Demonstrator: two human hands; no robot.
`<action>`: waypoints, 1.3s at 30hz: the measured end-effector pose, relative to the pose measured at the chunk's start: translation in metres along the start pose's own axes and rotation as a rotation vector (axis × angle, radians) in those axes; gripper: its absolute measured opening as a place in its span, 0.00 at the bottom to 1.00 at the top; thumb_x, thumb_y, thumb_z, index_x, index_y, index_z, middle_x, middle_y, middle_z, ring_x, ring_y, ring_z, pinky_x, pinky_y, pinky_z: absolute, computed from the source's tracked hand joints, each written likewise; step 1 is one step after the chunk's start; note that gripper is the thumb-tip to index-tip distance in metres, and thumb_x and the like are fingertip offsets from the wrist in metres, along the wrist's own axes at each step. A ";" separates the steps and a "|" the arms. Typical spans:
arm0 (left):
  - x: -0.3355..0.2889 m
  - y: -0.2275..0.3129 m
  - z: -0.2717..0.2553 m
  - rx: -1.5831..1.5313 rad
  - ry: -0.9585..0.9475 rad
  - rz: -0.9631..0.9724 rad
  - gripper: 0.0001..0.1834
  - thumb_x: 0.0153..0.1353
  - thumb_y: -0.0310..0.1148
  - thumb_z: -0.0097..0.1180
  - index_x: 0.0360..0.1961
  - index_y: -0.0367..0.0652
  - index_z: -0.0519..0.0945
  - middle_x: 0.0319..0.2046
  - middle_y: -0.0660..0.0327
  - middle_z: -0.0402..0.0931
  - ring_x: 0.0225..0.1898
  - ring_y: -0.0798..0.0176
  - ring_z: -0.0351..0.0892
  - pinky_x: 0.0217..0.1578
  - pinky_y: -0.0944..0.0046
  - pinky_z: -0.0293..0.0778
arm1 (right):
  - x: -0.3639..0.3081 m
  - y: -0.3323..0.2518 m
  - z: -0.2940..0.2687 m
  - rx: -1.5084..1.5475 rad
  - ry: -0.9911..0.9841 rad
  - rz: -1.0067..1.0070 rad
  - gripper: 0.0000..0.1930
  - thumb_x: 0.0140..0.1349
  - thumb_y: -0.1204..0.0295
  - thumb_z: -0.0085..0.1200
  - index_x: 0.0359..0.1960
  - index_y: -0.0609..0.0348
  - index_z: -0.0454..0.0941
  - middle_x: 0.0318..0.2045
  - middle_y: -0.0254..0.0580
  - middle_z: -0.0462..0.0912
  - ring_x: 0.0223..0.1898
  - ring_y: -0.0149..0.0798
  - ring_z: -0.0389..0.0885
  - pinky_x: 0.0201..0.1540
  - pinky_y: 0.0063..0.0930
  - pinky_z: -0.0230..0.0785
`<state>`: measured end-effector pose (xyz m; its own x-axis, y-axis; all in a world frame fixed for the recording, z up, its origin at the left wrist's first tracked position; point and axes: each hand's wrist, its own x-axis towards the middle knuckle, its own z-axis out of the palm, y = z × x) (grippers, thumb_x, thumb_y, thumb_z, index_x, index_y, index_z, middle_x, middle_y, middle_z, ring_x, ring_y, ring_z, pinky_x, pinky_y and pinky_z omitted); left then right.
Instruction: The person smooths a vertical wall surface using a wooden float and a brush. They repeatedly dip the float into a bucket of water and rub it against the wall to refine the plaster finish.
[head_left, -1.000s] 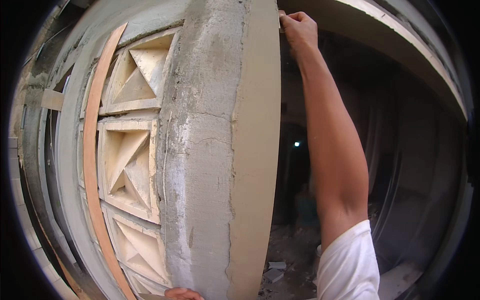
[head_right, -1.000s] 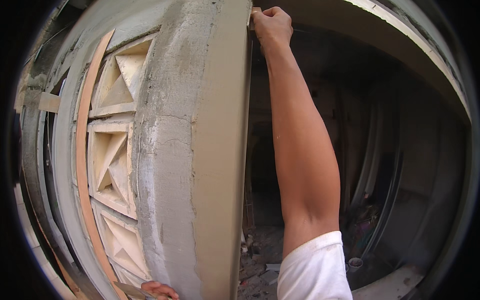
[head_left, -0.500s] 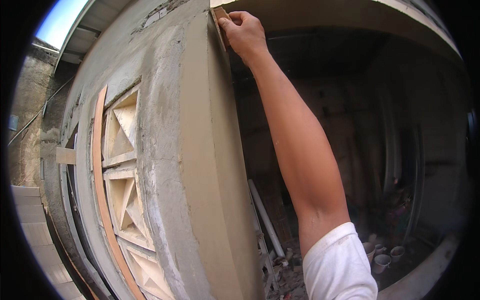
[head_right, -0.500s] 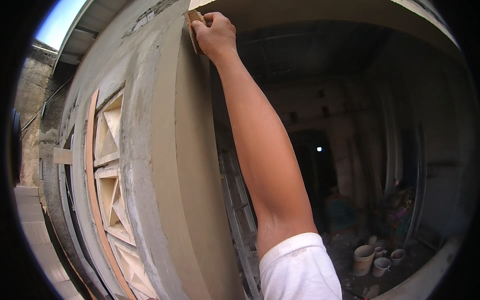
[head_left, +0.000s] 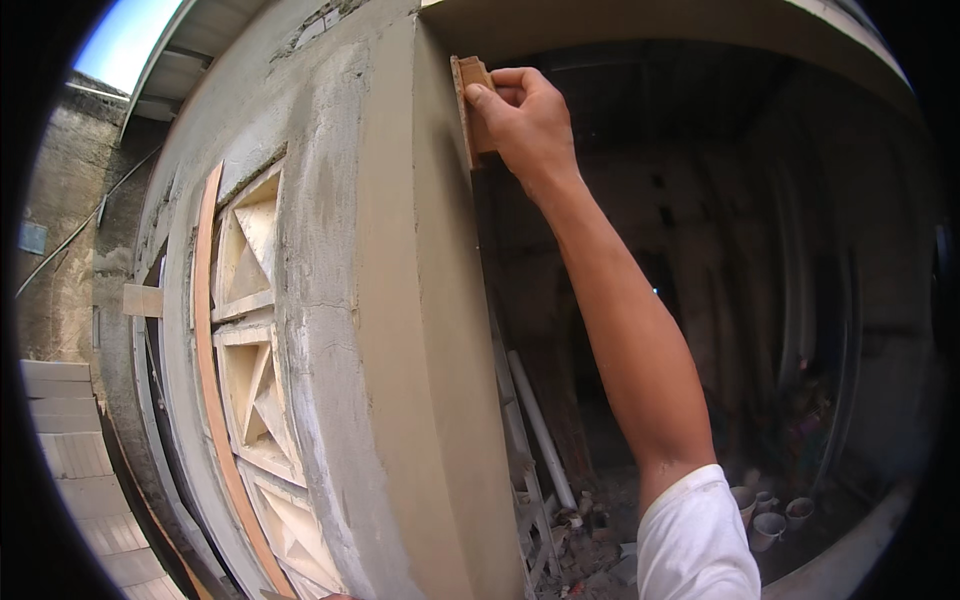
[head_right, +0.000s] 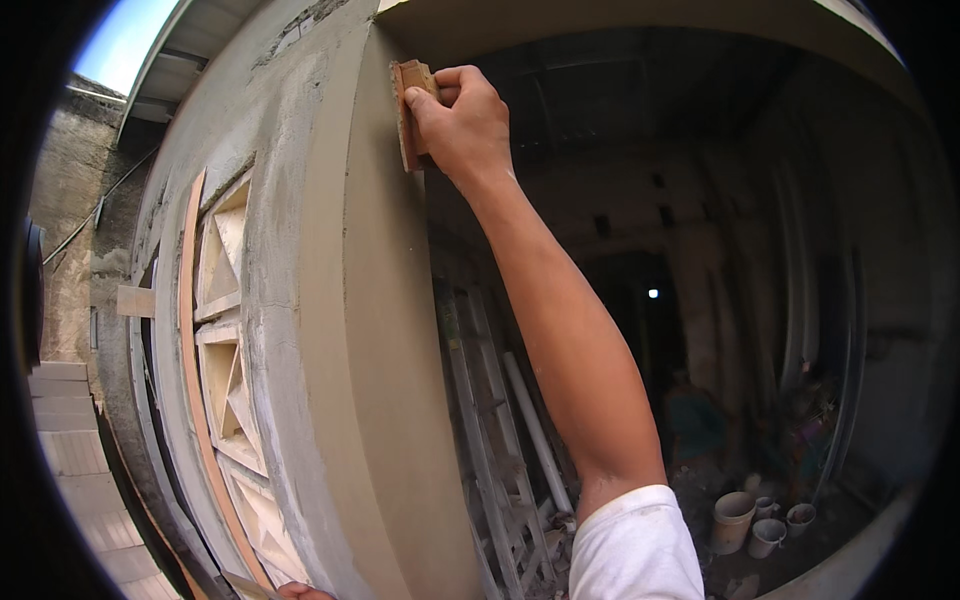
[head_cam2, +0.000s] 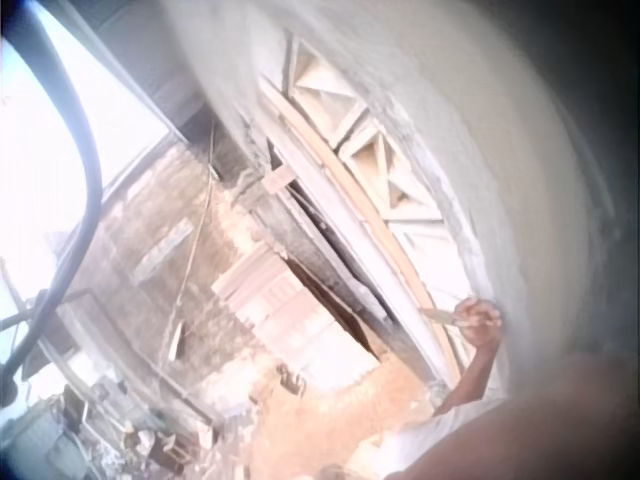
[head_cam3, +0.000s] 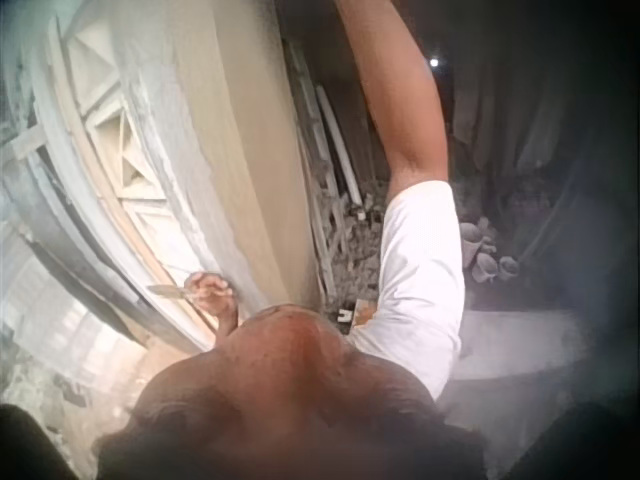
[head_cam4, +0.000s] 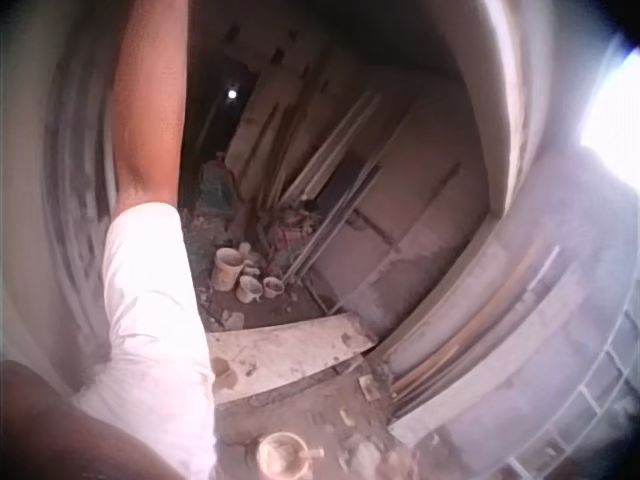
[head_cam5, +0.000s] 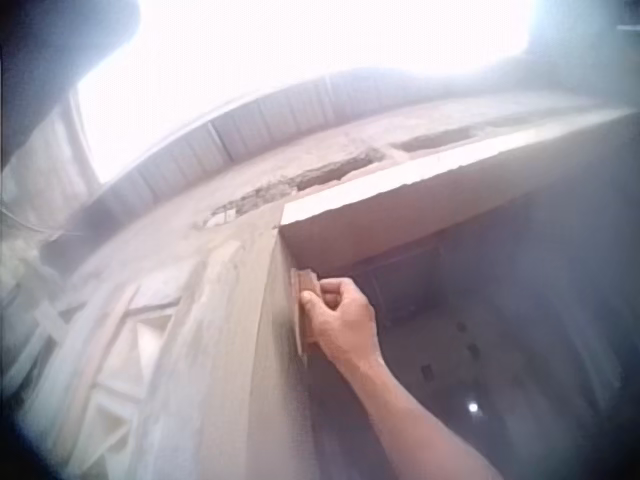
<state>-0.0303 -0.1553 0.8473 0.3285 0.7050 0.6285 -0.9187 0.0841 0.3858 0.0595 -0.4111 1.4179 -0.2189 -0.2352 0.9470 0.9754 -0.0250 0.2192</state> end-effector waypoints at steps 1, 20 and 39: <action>0.000 0.000 0.002 0.019 0.040 -0.019 0.27 0.69 0.51 0.58 0.54 0.39 0.70 0.20 0.59 0.77 0.13 0.68 0.69 0.12 0.72 0.68 | 0.027 -0.014 0.013 -0.088 0.015 0.031 0.19 0.61 0.62 0.65 0.46 0.66 0.81 0.40 0.49 0.88 0.43 0.43 0.88 0.49 0.35 0.79; 0.001 0.006 -0.008 -0.032 -0.020 0.084 0.16 0.71 0.43 0.53 0.49 0.41 0.73 0.19 0.54 0.77 0.13 0.62 0.73 0.09 0.67 0.69 | -0.143 -0.030 -0.024 0.018 -0.182 0.152 0.16 0.60 0.66 0.65 0.42 0.66 0.79 0.33 0.49 0.86 0.36 0.40 0.87 0.43 0.31 0.80; 0.002 0.004 -0.009 -0.126 0.050 -0.003 0.29 0.65 0.49 0.63 0.56 0.38 0.69 0.20 0.59 0.76 0.15 0.67 0.72 0.11 0.71 0.70 | -0.224 -0.049 -0.056 0.167 -0.194 0.468 0.17 0.70 0.70 0.59 0.54 0.66 0.73 0.38 0.40 0.85 0.38 0.27 0.82 0.45 0.26 0.76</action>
<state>-0.0355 -0.1471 0.8435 0.3225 0.7386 0.5920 -0.9391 0.1714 0.2978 0.0620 -0.4119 1.1814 0.2220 -0.0002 0.9750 0.9558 0.1979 -0.2176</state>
